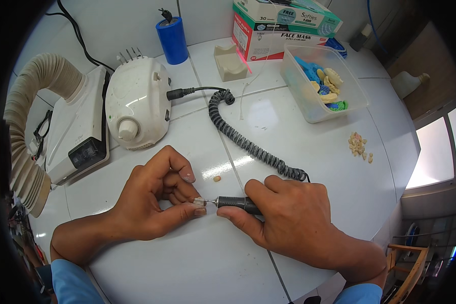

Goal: Polishing a dental crown using a rotary tool.

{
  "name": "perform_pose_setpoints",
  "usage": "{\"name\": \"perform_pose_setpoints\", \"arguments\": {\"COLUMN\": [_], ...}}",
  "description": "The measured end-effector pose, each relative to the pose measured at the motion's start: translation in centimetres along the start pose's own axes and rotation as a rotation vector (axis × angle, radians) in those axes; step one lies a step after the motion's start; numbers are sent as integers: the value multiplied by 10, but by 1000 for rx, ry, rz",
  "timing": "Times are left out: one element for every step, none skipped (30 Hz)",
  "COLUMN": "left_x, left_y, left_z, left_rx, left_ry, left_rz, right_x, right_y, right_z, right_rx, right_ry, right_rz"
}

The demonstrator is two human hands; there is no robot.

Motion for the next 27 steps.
{"name": "perform_pose_setpoints", "arguments": {"left_x": [1, 1, 1, 1, 0, 0, 0, 1, 0, 0, 0, 0, 0, 0, 0, 0, 0, 0, 0, 0, 0, 0, 0, 0, 0, 0, 0], "left_y": [0, 0, 1, 1, 1, 0, 0, 0, 1, 0, 0, 0, 0, 0, 0, 0, 0, -1, -1, -1, -1, 0, -1, 0, 0, 0, 0], "left_z": [0, 0, 0, 0, 0, 0, 0, 0, 0, 0, 0, 0, 0, 0, 0, 0, 0, 0, 0, 0, 0, 1, 1, 0, 0, 0, 0], "left_rx": [2, 2, -8, -18, -18, -10, -2, -2, 7, 17, 17, 5, -6, -5, -3, -1, -1, -1, 0, 0, 0, 0, 1, 0, -1, 9, 19], "left_ry": [4, 4, 3, 2, 2, 2, 2, 3, 3, 3, 4, 3, 1, 1, 1, 1, 1, 1, 2, 1, 5, 8, 9, 4, 0, -3, -7], "left_rz": [8, 10, 7, 4, 4, 5, 7, 7, 12, 17, 17, 8, -2, -2, 1, 5, 5, 5, 4, 4, 3, 1, 3, -3, -9, -10, -11], "right_x": [0, 1, 2, 3, 3, 3, 3, 2, 1, 1, 0, 0, 0, 0, 0, 0, 0, -1, -1, -1, -1, 0, 0, 0, 0, 0, 0], "right_y": [0, -1, 1, 2, 1, 1, 2, 2, 2, 1, 1, 0, -1, -1, 0, 0, 1, 1, 1, 1, 1, 1, 1, 2, 3, 3, 3], "right_z": [0, 1, -1, -3, -3, -2, -2, -3, -2, 0, 0, 1, 2, 2, 1, 1, 1, 1, 1, 1, 1, 1, 1, 1, 1, 0, 0], "right_rx": [0, -2, -23, -44, -44, -51, -59, -59, -33, -7, -7, -4, -1, 0, -9, -17, -17, -19, -21, -21, -27, -33, -34, -34, -33, -29, -24], "right_ry": [-10, -11, -54, -98, -98, -93, -89, -89, -51, -12, -13, -8, -4, -4, -9, -14, -14, -12, -10, -10, -4, 1, 0, -5, -10, -17, -24], "right_rz": [-14, -14, -43, -72, -73, -81, -90, -89, -58, -26, -26, -16, -6, -7, -12, -17, -17, -14, -10, -11, -6, -1, 0, -8, -16, -14, -13]}}
Point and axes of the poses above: each hand's wrist, its own x-axis away from the middle knuckle, its own z-axis out of the back of the hand, y = z × x, the point moved 6 cm from there along -x, towards the middle knuckle, and after that the axes turned 2 degrees about -y, right-handed, at the moved point
